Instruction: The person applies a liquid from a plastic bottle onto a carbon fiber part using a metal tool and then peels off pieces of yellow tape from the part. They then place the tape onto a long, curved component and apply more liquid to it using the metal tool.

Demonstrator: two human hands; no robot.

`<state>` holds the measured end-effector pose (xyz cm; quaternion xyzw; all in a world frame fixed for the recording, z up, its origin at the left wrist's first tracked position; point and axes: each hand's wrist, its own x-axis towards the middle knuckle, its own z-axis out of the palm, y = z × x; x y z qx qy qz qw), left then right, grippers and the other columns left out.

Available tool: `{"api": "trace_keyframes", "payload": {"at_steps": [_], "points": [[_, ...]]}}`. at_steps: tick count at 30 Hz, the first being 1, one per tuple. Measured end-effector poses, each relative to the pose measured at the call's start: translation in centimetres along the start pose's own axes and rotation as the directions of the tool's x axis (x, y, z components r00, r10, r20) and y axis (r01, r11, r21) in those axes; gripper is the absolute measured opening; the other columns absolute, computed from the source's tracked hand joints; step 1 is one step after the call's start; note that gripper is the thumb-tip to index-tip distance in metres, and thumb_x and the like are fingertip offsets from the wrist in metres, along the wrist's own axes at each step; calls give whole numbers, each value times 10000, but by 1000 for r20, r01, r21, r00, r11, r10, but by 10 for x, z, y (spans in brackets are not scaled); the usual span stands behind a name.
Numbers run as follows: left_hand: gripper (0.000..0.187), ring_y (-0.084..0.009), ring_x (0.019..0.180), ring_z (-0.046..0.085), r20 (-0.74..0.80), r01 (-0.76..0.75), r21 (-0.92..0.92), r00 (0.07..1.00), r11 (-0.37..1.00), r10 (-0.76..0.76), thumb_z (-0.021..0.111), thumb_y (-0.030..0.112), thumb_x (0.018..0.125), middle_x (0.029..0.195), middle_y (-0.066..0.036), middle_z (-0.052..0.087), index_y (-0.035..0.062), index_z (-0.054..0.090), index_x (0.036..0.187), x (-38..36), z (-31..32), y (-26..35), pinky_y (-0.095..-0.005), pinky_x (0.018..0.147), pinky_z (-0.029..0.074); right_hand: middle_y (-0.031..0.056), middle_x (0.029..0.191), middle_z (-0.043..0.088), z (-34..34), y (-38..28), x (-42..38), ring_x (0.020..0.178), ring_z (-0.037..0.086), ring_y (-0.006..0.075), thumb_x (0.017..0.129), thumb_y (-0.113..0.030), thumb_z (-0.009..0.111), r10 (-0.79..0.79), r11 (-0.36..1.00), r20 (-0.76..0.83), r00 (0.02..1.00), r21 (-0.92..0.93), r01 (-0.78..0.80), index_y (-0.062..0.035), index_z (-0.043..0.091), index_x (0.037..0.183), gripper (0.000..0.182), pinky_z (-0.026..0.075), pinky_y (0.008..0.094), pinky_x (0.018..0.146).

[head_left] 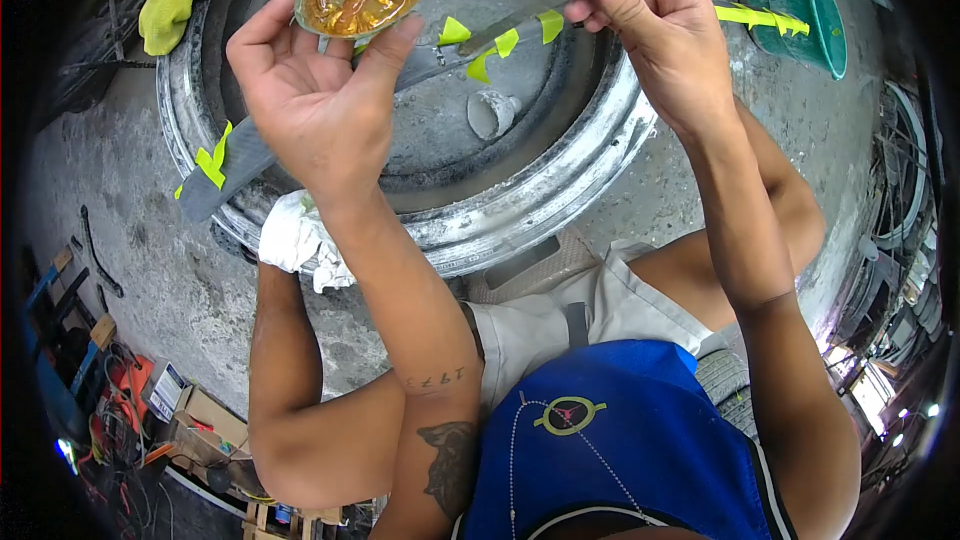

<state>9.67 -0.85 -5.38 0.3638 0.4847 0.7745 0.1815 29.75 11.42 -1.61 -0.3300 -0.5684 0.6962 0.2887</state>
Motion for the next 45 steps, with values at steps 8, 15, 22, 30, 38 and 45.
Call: {"api": "trace_keyframes", "payload": {"at_steps": [8,15,22,30,38,45], "points": [[622,-322,1167,595,25,-15,-3,1000,1000,15,740,-213,697,1275,-288,526,-33,385,1175,0,-1,-1,-461,990,537,57,995,635,-4,-3,-1,851,674,145,959,-92,631,-81,997,96,992,27,78,-44,561,1146,206,543,243,762],[627,-323,1176,588,38,-40,-3,998,999,40,742,-214,694,1278,-281,518,-34,384,1177,0,-1,-2,-456,985,542,67,997,630,-2,-7,2,865,656,140,945,-49,635,-101,993,137,985,70,92,-24,555,1143,215,565,274,794],[630,-319,1179,585,32,-38,-9,999,999,39,740,-218,694,1288,-277,511,-28,387,1180,0,0,-3,-449,984,545,65,982,624,3,-15,6,865,649,132,944,-39,632,-148,989,187,971,45,142,-19,551,1143,216,570,268,783],[639,-310,1165,593,1,-22,-6,1000,1000,22,752,-212,685,1263,-250,522,-34,392,1182,0,-1,-3,-440,985,546,56,974,620,6,-19,11,855,650,130,946,-21,622,-100,994,234,967,55,89,-19,542,1144,214,557,252,784],[627,-312,1162,595,14,-32,-6,999,999,32,752,-212,684,1259,-258,524,-38,400,1172,0,0,-3,-442,978,552,46,963,616,3,-25,13,840,650,115,940,-42,640,-87,995,241,967,-29,97,-25,557,1123,202,551,239,760],[629,-315,1164,593,10,-43,-17,999,999,44,753,-208,687,1246,-252,528,-45,397,1179,0,0,-3,-447,990,542,20,924,626,4,-35,26,794,658,100,938,-78,656,-30,984,299,954,-158,81,-32,575,1091,179,539,228,726]]}}
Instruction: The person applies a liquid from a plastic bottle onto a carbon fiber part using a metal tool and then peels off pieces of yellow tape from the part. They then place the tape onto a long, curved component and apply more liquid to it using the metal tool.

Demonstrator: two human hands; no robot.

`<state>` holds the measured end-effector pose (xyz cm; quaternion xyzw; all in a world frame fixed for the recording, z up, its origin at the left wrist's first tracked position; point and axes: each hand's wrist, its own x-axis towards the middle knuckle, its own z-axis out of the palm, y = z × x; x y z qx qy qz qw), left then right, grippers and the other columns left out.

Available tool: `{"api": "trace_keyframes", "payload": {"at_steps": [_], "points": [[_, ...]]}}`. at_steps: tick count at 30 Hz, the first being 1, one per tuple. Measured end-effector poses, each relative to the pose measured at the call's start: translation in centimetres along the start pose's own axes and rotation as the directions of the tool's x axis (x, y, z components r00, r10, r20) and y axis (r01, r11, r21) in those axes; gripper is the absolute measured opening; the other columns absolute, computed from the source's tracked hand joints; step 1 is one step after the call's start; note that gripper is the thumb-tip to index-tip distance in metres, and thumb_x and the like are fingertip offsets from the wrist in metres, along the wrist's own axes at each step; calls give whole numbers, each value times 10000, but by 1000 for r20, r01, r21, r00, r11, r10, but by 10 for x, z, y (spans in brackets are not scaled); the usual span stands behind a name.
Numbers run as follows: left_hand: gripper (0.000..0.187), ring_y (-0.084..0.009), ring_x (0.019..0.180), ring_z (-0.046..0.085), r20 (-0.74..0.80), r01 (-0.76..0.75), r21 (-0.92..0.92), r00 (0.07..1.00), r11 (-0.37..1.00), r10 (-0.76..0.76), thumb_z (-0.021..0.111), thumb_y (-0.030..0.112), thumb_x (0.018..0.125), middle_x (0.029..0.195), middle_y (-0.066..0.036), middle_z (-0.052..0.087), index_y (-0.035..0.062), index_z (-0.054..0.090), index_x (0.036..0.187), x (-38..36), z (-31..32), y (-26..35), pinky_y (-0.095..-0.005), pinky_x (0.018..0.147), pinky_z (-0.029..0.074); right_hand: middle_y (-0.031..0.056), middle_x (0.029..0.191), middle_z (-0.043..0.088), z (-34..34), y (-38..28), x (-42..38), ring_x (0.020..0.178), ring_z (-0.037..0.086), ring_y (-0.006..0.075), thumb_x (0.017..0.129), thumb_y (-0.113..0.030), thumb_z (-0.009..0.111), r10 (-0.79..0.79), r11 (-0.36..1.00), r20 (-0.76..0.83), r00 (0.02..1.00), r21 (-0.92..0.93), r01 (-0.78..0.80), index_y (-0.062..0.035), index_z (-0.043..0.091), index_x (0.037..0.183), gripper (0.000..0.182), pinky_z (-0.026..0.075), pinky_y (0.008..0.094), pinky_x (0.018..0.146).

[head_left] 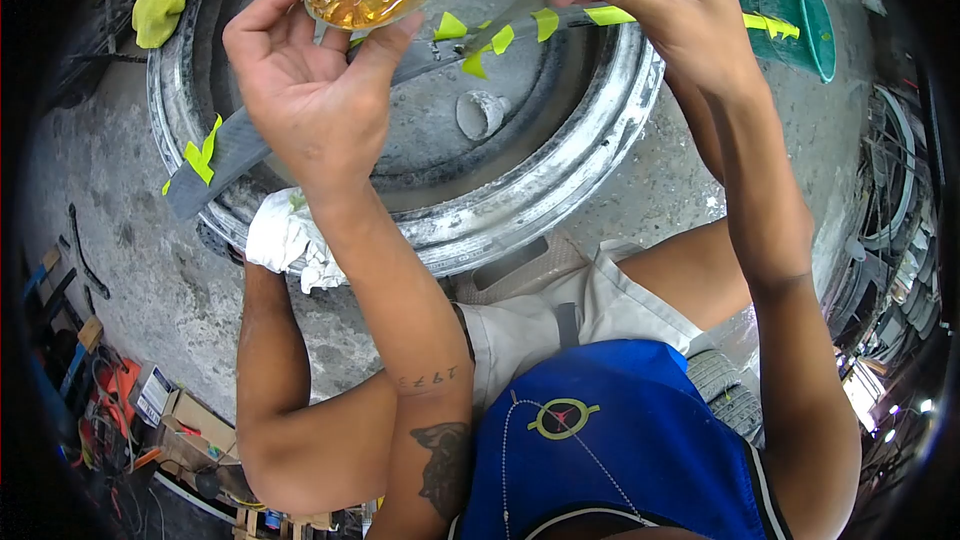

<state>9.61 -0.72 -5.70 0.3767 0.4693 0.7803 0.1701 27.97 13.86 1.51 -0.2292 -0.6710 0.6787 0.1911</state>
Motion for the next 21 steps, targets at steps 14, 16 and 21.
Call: {"api": "trace_keyframes", "payload": {"at_steps": [14,16,21], "points": [[635,-319,1182,580,-9,1,19,1000,1000,-1,754,-213,684,1270,-251,510,-47,397,1183,0,0,1,-451,994,538,-1,890,638,-24,17,22,772,669,104,959,-147,638,86,995,38,996,47,-88,-69,615,1079,145,514,224,702],[637,-319,1182,581,-7,3,4,1000,1000,-3,752,-215,684,1270,-252,511,-48,396,1184,0,0,0,-453,994,538,-1,889,638,-25,19,23,771,670,104,960,-147,636,72,995,33,997,65,-74,-70,615,1079,143,510,222,698],[640,-319,1178,583,1,1,4,1000,1000,-1,748,-219,684,1268,-254,513,-51,390,1187,1,0,-1,-456,993,538,0,880,639,-23,16,24,762,668,103,960,-148,635,95,995,51,994,37,-97,-65,618,1064,134,504,216,694]]}}
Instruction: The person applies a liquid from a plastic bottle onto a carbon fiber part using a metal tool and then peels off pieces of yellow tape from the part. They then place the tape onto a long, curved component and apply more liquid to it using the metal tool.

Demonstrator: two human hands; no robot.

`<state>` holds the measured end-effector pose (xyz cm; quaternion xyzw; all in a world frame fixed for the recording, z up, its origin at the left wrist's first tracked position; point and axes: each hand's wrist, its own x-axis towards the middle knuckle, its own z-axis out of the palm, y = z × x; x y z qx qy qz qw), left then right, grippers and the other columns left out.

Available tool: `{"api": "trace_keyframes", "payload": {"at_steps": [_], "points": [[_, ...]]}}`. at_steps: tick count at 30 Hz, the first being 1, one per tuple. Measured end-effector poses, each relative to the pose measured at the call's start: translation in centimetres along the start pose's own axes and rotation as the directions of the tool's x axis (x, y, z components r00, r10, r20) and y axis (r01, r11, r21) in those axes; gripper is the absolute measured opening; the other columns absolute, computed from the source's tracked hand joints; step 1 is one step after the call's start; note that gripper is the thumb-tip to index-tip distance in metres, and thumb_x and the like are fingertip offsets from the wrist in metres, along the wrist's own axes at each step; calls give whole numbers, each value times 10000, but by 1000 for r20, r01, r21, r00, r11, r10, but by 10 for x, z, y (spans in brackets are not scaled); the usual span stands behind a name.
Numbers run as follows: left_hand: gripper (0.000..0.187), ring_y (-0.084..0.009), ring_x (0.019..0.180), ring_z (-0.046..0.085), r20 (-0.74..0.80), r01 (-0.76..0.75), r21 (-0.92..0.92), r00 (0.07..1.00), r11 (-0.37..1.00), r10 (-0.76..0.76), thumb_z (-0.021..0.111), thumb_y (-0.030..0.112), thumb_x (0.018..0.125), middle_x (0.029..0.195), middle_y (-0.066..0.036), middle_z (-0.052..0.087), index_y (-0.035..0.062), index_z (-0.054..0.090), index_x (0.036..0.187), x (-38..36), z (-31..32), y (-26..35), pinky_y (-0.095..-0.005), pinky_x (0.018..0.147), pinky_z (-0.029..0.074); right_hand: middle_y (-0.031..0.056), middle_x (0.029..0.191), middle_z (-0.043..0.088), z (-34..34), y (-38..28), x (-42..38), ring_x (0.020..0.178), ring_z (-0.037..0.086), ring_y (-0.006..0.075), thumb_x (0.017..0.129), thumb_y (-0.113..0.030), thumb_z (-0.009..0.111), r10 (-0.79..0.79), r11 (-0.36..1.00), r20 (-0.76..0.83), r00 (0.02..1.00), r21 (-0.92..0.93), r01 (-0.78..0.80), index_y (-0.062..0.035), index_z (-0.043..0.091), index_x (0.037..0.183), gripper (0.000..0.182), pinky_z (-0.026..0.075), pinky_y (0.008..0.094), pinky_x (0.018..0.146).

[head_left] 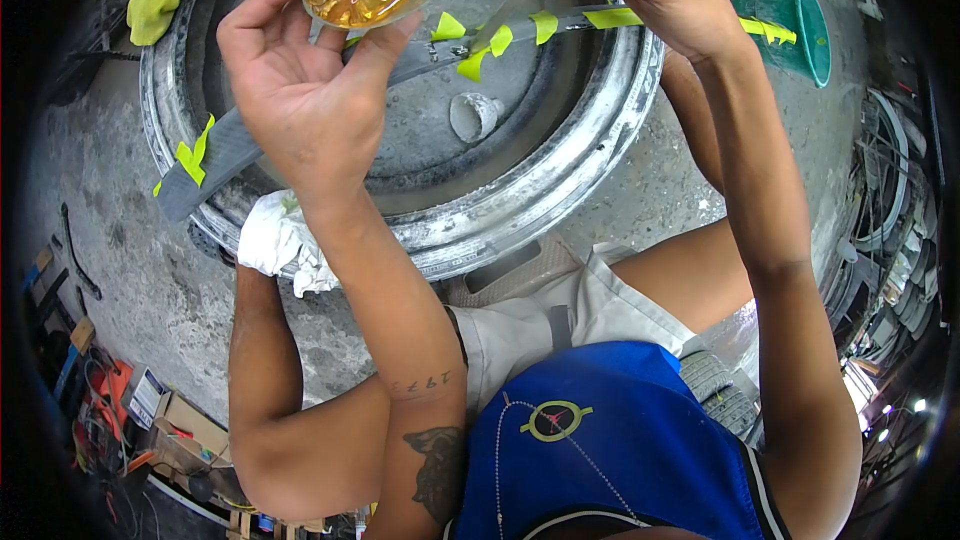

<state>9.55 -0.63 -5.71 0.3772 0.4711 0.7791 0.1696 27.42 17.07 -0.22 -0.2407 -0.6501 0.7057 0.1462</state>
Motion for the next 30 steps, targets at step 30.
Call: {"api": "trace_keyframes", "payload": {"at_steps": [30], "points": [[637,-285,1182,573,15,-5,-2,1000,1000,5,760,-195,695,1269,-225,510,-45,398,1197,3,5,3,-424,1012,526,63,924,652,34,-76,-2,744,638,105,965,-67,584,-645,746,-52,763,-257,614,-45,562,1272,308,553,219,663]]}}
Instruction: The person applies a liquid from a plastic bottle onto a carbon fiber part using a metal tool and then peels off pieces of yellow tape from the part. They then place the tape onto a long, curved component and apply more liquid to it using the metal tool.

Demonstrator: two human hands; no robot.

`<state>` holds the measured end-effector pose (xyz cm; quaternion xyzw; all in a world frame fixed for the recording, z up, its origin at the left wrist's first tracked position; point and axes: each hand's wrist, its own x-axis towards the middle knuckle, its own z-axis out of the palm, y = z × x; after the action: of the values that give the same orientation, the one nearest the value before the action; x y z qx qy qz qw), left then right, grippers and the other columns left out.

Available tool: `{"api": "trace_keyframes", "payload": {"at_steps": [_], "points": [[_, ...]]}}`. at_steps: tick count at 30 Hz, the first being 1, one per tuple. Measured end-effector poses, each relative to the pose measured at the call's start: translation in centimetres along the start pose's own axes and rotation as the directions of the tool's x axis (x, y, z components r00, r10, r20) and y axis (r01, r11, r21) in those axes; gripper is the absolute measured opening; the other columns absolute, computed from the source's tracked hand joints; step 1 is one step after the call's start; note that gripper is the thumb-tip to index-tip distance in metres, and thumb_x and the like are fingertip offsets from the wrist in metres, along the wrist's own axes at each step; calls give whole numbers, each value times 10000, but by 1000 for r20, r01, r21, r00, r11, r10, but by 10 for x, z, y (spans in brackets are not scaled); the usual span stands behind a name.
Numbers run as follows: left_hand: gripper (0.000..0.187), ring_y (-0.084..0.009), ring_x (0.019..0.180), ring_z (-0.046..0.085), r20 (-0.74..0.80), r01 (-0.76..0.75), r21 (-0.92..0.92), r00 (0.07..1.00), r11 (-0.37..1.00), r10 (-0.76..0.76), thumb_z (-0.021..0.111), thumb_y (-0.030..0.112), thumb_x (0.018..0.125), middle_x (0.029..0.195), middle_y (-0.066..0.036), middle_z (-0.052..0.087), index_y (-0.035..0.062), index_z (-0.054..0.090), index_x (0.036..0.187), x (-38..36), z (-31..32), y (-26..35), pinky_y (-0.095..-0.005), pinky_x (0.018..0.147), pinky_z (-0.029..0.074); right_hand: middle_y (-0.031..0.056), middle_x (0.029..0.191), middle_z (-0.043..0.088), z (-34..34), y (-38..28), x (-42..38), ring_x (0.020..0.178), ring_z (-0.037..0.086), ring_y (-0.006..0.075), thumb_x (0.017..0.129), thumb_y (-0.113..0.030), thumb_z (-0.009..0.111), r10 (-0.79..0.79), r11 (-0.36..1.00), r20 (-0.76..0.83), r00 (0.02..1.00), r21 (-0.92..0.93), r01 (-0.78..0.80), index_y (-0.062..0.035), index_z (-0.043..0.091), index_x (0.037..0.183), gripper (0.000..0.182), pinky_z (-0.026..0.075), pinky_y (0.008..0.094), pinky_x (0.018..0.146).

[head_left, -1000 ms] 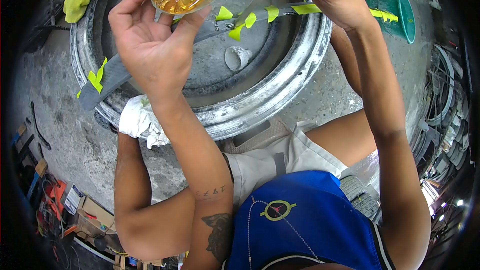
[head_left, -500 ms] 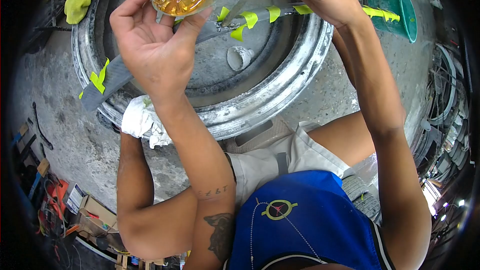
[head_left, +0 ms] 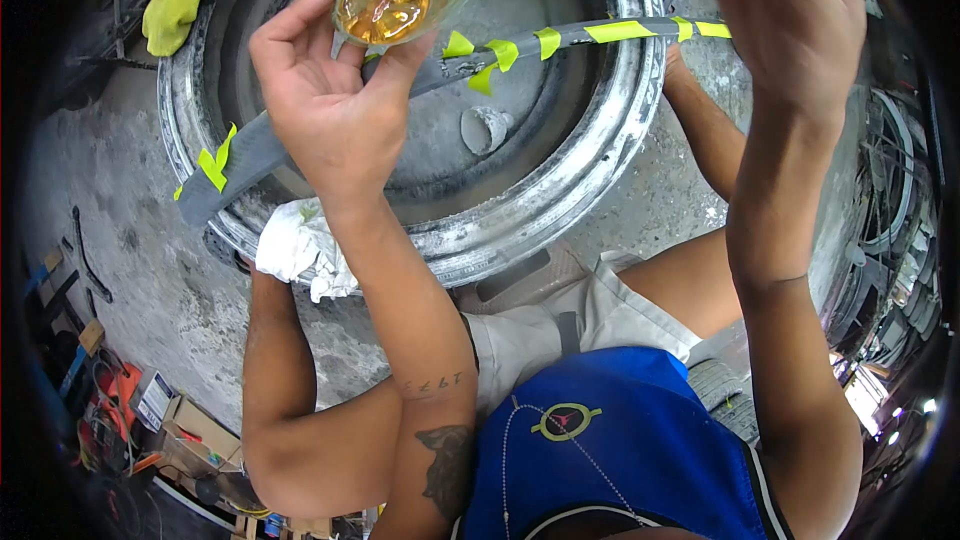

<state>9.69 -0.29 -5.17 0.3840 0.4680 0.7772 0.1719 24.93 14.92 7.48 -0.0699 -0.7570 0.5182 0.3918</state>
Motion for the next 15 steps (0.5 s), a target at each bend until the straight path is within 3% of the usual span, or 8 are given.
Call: {"api": "trace_keyframes", "payload": {"at_steps": [1,2,3,4,5,12,14,15], "points": [[650,-284,1186,565,3,24,4,1000,1000,-24,778,-170,690,1287,-236,504,-38,396,1199,0,-1,0,-417,1014,520,55,908,650,16,-10,7,736,624,91,943,-69,624,35,989,27,999,-145,-31,-44,577,1261,322,536,206,650],[664,-282,1190,558,6,48,8,999,999,-48,796,-146,685,1304,-247,498,-31,395,1201,-1,-1,1,-410,1016,513,28,862,632,22,14,13,719,603,78,897,-61,680,-51,997,82,995,-53,55,-32,614,1191,302,497,190,615],[664,-282,1190,558,14,40,3,999,999,-40,796,-146,685,1304,-247,498,-31,395,1201,-2,-1,2,-410,1016,513,25,821,603,32,-10,17,688,569,78,868,-45,693,170,983,165,971,-102,-155,-15,617,1171,314,461,209,589],[659,-281,1190,559,-10,68,-18,998,997,-69,793,-145,690,1296,-244,505,-30,395,1202,-3,-1,3,-409,1015,513,48,793,586,34,-27,21,672,545,97,830,-40,709,98,846,357,929,-522,111,2,604,1191,378,455,252,595],[653,-279,1189,560,-37,99,-38,994,994,-101,791,-145,696,1288,-242,512,-30,396,1202,-3,-2,3,-407,1014,512,76,779,573,50,-17,15,667,528,129,805,-34,711,0,819,213,977,-561,122,11,597,1204,418,450,287,608],[637,-258,1170,569,-43,138,-109,989,984,-143,789,-121,729,1290,-214,506,-35,392,1220,-6,-5,6,-390,1011,510,155,884,638,49,-2,25,773,627,192,802,36,637,-12,896,221,975,-430,108,62,541,1271,480,519,295,712],[643,-251,1154,576,-47,134,-159,989,978,-143,789,-115,735,1279,-201,502,-40,385,1229,-6,-5,7,-385,1011,507,207,921,670,40,-24,20,838,672,247,823,6,609,158,945,209,965,-315,-87,39,579,1249,428,529,319,759],[643,-251,1154,576,-54,132,-158,988,978,-142,789,-115,735,1279,-201,502,-40,385,1229,-7,-6,7,-385,1011,507,207,921,670,33,-20,15,838,672,247,823,6,609,158,946,216,963,-313,-85,39,579,1249,428,529,319,759]]}}
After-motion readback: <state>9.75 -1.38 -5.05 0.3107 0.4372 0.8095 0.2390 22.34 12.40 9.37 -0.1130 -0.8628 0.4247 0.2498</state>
